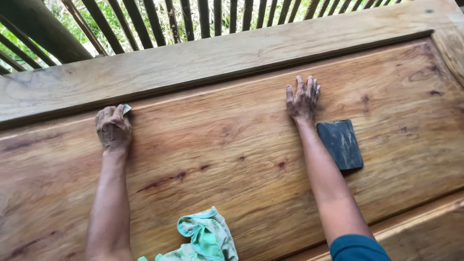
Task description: Sanding a large wooden door panel with pieces of sandpaper.
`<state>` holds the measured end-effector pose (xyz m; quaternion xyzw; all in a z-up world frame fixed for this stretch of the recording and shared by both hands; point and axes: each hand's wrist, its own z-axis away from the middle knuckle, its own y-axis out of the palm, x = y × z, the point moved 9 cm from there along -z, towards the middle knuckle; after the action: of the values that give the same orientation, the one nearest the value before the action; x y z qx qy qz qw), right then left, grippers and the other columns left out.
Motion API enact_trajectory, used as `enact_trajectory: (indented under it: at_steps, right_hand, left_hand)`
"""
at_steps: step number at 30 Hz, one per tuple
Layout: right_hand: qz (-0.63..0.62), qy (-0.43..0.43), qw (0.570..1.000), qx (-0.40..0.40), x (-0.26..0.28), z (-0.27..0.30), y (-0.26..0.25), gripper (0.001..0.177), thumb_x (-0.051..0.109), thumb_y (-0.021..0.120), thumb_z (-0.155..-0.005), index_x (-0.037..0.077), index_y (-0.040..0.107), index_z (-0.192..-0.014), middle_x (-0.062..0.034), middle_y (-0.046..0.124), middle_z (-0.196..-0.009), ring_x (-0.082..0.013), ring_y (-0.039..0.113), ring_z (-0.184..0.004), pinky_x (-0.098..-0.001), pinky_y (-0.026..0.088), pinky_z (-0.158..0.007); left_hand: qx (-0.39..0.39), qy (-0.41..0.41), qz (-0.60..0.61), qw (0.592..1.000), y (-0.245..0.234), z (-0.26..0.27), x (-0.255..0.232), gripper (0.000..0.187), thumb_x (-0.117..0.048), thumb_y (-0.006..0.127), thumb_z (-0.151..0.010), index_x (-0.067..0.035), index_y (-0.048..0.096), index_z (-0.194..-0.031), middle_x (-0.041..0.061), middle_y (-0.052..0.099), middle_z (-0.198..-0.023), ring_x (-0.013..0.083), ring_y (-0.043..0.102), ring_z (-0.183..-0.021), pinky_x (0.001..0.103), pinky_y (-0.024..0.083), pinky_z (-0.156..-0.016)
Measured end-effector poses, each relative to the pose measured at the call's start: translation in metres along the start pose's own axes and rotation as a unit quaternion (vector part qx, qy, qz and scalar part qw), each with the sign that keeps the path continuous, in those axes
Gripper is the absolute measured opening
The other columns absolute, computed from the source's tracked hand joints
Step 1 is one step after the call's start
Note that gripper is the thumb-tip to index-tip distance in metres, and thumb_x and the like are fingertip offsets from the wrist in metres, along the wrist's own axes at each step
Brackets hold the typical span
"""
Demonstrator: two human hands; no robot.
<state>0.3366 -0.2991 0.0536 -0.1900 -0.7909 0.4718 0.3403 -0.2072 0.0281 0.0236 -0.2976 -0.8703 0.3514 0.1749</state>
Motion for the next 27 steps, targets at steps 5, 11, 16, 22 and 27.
enact_trajectory:
  at_steps: [5,11,16,22,27]
  right_hand:
    - [-0.004,-0.006,1.0,-0.021,0.01,0.006,-0.01,0.068,0.061,0.048,-0.105,0.009,0.05,-0.148,-0.0301,0.039,-0.152,-0.0475,0.03,-0.148,-0.0598,0.015,-0.124]
    - [-0.01,-0.001,1.0,-0.001,0.014,0.004,-0.014,0.069,0.064,0.042,-0.105,0.01,0.049,-0.148,-0.0282,0.038,-0.153,-0.0466,0.029,-0.149,-0.059,0.015,-0.125]
    - [-0.028,0.013,1.0,-0.002,0.016,0.009,-0.028,0.062,0.055,0.042,-0.107,0.008,0.049,-0.147,-0.0281,0.039,-0.153,-0.0459,0.031,-0.149,-0.0584,0.017,-0.126]
    - [-0.047,0.013,0.999,-0.021,0.022,0.008,-0.029,0.057,0.05,0.045,-0.108,0.007,0.052,-0.144,-0.0292,0.041,-0.152,-0.0457,0.033,-0.148,-0.058,0.017,-0.125]
    - [-0.054,0.016,0.995,-0.08,0.016,0.01,-0.028,0.062,0.052,0.048,-0.107,0.008,0.045,-0.15,-0.0298,0.042,-0.15,-0.047,0.035,-0.146,-0.0587,0.019,-0.124]
  left_hand:
    - [0.021,0.039,0.089,0.995,-0.016,-0.04,-0.129,0.011,-0.017,0.07,-0.092,-0.014,0.078,-0.1,0.009,0.072,-0.095,0.0292,0.071,-0.095,0.038,0.056,-0.09]
    - [-0.031,0.129,0.261,0.956,0.101,-0.135,-0.445,0.013,-0.016,0.063,-0.086,-0.009,0.075,-0.089,0.012,0.069,-0.092,0.0311,0.066,-0.09,0.041,0.054,-0.083]
    - [-0.011,0.151,0.261,0.953,0.086,-0.148,-0.467,0.014,-0.018,0.064,-0.083,-0.012,0.074,-0.09,0.006,0.064,-0.089,0.0255,0.062,-0.091,0.037,0.051,-0.086]
    - [0.039,0.157,0.17,0.972,-0.012,-0.073,-0.194,0.015,-0.014,0.067,-0.089,-0.019,0.072,-0.102,0.003,0.068,-0.096,0.0241,0.065,-0.091,0.036,0.052,-0.084]
    - [0.072,0.159,0.169,0.97,0.009,-0.098,-0.247,0.025,-0.011,0.062,-0.092,-0.024,0.073,-0.11,-0.003,0.068,-0.103,0.0213,0.066,-0.094,0.033,0.052,-0.088]
